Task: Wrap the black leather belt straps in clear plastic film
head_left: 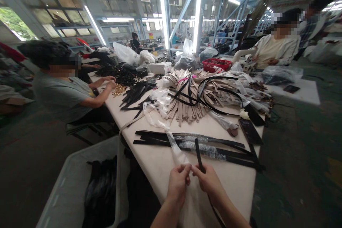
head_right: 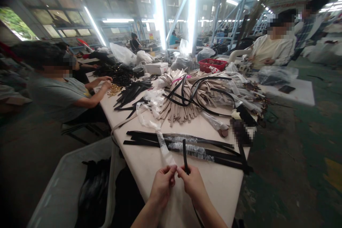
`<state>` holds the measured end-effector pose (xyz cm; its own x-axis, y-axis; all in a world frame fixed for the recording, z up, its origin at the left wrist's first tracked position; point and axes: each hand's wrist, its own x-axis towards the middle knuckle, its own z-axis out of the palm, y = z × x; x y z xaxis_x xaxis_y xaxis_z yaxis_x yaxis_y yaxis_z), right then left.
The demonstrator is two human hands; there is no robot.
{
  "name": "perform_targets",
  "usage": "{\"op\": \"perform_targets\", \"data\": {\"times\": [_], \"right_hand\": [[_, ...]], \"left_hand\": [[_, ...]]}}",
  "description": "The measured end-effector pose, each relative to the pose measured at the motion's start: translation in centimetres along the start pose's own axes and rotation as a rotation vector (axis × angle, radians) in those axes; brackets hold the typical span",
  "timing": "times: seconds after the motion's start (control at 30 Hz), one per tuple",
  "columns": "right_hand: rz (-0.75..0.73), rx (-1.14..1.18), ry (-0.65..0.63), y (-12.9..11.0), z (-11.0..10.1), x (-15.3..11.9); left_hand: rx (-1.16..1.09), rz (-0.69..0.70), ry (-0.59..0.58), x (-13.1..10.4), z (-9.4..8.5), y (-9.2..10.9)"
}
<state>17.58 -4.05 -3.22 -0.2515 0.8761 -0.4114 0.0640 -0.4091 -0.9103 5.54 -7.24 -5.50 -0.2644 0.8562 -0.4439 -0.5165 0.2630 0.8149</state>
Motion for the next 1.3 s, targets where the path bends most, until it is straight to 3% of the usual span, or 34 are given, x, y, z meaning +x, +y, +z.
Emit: {"op": "perform_targets", "data": {"times": [0.23, 0.37, 0.7, 0.93, 1.07, 1.2, 1.3], "right_hand": [[0.016, 0.199, -0.124, -0.6, -0.1, -2.1], [-0.036, 0.030, -0.241, 0.0, -0.3, -3.8], [-0.054, -0.229, -0.227, 0.8, -0.2, -4.8], [0.026, -0.201, -0.327, 0.7, -1.3, -4.0], [0.137, -0.128, -0.545, -0.5, -3.9, -3.9], [0.263, -0.088, -0.816, -1.3, -7.2, -3.5], [0.292, -0.076, -0.851, -1.1, -8.3, -3.1]], "left_hand": [[-0.176, -0.007, 0.079, 0.5, 0.2, 1.1], [-0.313, -0.007, 0.126, 1.0, 0.6, 2.2], [-0.375, -0.003, 0.110, 1.4, 1.7, 4.3], [-0.169, -0.021, -0.003, 0.9, 0.6, 3.3], [-0.062, -0.102, -0.092, 0.2, -0.6, 3.1], [0.034, -0.225, -0.280, -0.6, -1.7, 3.3], [0.103, -0.241, -0.367, -1.3, -1.8, 3.0]]}}
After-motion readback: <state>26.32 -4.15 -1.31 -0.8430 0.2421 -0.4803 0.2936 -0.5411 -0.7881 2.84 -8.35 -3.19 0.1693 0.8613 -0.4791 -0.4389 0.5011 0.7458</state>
